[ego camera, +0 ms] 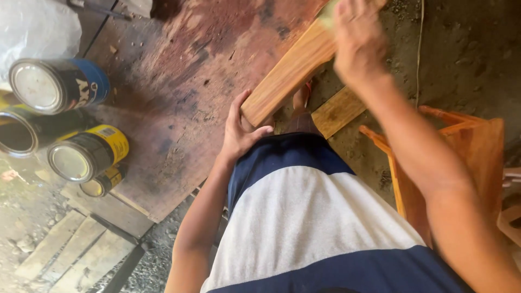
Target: Sand a wooden furniture leg with sandpaper and then apply a dark stain using a paintbrush.
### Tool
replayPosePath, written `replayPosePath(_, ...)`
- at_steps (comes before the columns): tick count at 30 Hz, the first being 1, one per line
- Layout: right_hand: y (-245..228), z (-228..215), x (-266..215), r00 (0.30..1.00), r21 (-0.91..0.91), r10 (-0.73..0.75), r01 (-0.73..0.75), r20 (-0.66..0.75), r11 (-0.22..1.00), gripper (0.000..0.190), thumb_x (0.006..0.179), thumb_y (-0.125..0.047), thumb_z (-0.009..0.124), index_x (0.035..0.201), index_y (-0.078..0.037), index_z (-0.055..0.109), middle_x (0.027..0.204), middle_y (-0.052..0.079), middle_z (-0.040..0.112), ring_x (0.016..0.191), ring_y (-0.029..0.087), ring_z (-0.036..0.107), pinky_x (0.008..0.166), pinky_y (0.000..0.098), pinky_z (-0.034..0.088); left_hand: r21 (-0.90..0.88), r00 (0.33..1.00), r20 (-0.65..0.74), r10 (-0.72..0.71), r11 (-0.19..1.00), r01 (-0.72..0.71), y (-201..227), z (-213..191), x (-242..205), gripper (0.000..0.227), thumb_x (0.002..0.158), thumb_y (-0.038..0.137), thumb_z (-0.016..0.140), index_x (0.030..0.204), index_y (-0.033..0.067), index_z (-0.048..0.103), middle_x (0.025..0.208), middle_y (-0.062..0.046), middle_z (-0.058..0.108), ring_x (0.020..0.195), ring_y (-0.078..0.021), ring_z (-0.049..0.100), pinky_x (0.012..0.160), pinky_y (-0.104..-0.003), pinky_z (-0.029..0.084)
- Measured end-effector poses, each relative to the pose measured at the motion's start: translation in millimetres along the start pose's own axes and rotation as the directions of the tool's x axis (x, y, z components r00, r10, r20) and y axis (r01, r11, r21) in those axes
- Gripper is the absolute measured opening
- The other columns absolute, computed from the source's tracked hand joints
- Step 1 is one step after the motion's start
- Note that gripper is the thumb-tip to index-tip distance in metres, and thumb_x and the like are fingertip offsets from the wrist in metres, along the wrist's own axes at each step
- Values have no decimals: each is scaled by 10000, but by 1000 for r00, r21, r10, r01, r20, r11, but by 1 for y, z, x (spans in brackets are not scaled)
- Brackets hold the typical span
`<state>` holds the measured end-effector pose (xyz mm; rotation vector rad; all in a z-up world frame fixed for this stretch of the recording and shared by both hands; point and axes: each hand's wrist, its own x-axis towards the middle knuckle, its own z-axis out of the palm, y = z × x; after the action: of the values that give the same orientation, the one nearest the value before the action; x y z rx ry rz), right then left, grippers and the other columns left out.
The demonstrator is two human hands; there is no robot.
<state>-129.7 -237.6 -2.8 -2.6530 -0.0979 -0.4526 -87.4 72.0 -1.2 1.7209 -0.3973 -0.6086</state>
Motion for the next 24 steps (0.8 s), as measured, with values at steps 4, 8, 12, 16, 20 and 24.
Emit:
replayPosePath(4, -118, 23, -13, 988, 102, -135, 126, 79, 987, 404, 1036, -133, 460, 1305, 78, 675, 1371, 259, 649, 1291, 386, 623, 1127, 491, 451, 127, 994, -9, -106, 986, 106, -9, 5, -4, 909, 743, 200, 950, 1506, 50, 479, 1449, -147, 622, 1341, -255, 609, 1147, -373, 467)
replayPosePath(8, -29, -9, 4, 989, 92, -148, 147, 2, 985, 301, 1051, -45, 479, 1209, -90, 731, 1321, 173, 678, 1305, 352, 648, 1184, 506, 463, 127, 994, -1, -114, 985, 113, 3, 2, -4, 907, 726, 155, 932, 1514, 70, 491, 1454, -162, 618, 1334, -263, 611, 1136, -370, 470)
replayPosePath(12, -19, -26, 16, 910, -24, 359, -362, 209, 932, 352, 1050, -125, 435, 1238, 14, 698, 1307, 246, 659, 1259, 381, 638, 1113, 466, 484, 178, 999, 19, -27, 984, 23, 10, -1, -2, 880, 743, 177, 941, 1500, 77, 504, 1447, -171, 622, 1354, -282, 601, 1147, -382, 467)
replayPosePath(16, -17, -34, -7, 994, -118, 43, -31, 100, 993, 395, 975, -36, 523, 1323, 20, 703, 1384, 237, 654, 1339, 402, 600, 1174, 502, 447, 342, 964, 113, -239, 921, 188, 25, -9, 5, 906, 728, 301, 921, 1506, 104, 499, 1193, -169, 682, 1081, -298, 669, 1026, -398, 544)
replayPosePath(20, 76, -67, -28, 915, -262, 403, -386, 14, 885, 208, 1104, -29, 589, 1299, -30, 659, 1191, 197, 708, 1116, 362, 673, 909, 472, 566, 552, 917, 225, 329, 733, -399, 32, 0, 25, 888, 803, 398, 894, 1488, 51, 450, 1427, -212, 587, 1353, -385, 539, 1144, -482, 448)
replayPosePath(24, 42, -76, -8, 884, -201, 443, -466, -150, 862, 450, 1052, -56, 488, 1499, -7, 470, 1240, 190, 693, 1071, 330, 687, 906, 422, 604, 712, 938, 324, 128, 620, -330, 47, 40, 71, 1036, 798, 587, 810, 1505, -31, 372, 1437, -245, 545, 1346, -412, 484, 1099, -520, 387)
